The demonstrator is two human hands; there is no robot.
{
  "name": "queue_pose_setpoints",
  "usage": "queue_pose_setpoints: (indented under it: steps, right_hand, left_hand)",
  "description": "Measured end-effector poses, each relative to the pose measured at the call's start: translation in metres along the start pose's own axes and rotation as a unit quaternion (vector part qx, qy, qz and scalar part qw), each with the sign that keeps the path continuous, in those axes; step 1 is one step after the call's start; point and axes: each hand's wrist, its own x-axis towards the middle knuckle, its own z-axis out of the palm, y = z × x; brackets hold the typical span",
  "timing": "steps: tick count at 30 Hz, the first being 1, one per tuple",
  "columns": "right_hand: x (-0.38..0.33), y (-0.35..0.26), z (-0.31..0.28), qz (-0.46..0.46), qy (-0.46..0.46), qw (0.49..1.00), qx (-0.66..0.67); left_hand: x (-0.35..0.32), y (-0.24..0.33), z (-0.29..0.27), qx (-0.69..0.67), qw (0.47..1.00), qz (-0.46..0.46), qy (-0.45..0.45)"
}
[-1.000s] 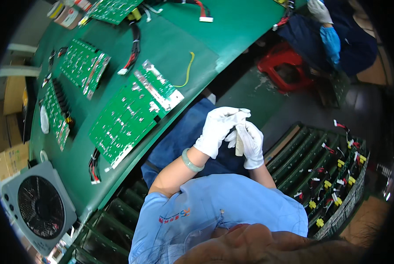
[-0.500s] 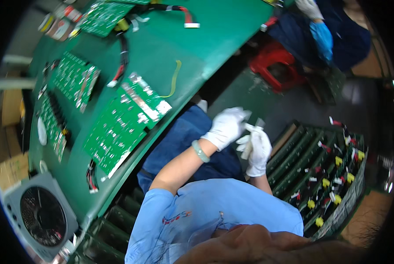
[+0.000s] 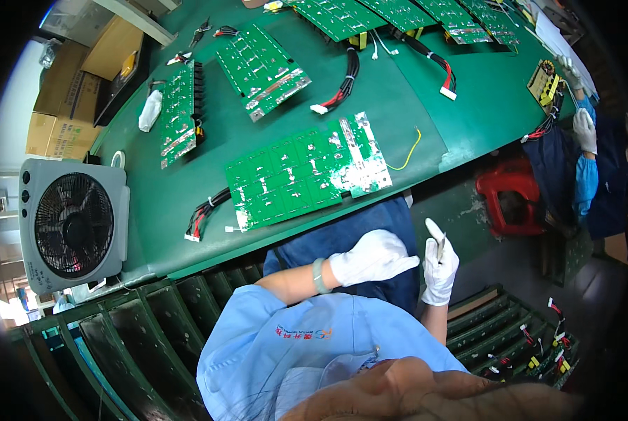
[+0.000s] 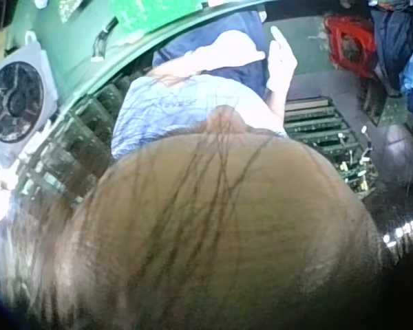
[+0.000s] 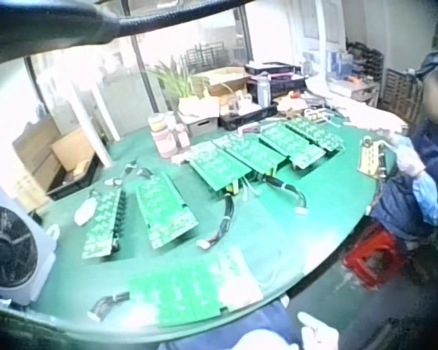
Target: Assemble and organize printed circuit boards with heat sinks and wiring at a factory workbench.
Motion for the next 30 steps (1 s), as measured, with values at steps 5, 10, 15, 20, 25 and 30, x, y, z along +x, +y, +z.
queue_pose_setpoints:
  steps: [5,10,15,20,25,30]
  right_hand:
    - [0.025,-0.010,0.027,-0.190,-0.026,0.977,-0.097]
    - [0.041,-0.017,0.054,-0.280,-0.012,0.942,-0.186]
    - [0.053,-0.021,0.084,-0.360,0.049,0.898,-0.250]
    - [0.058,-0.014,0.097,-0.370,0.041,0.888,-0.270]
    - [0.058,-0.017,0.102,-0.314,-0.020,0.908,-0.277]
    - [0.066,-0.015,0.106,-0.356,-0.005,0.897,-0.260]
  left_hand:
    - [-0.060,0.013,-0.070,-0.106,0.980,0.057,0.159]
    - [-0.119,0.034,-0.114,0.044,0.835,-0.152,0.527]
    - [-0.157,-0.001,-0.162,0.228,0.767,-0.250,0.545]
    - [-0.166,-0.007,-0.172,0.330,0.799,-0.293,0.409]
    - [-0.165,-0.018,-0.168,0.339,0.808,-0.333,0.349]
    - [-0.168,-0.028,-0.168,0.349,0.816,-0.349,0.300]
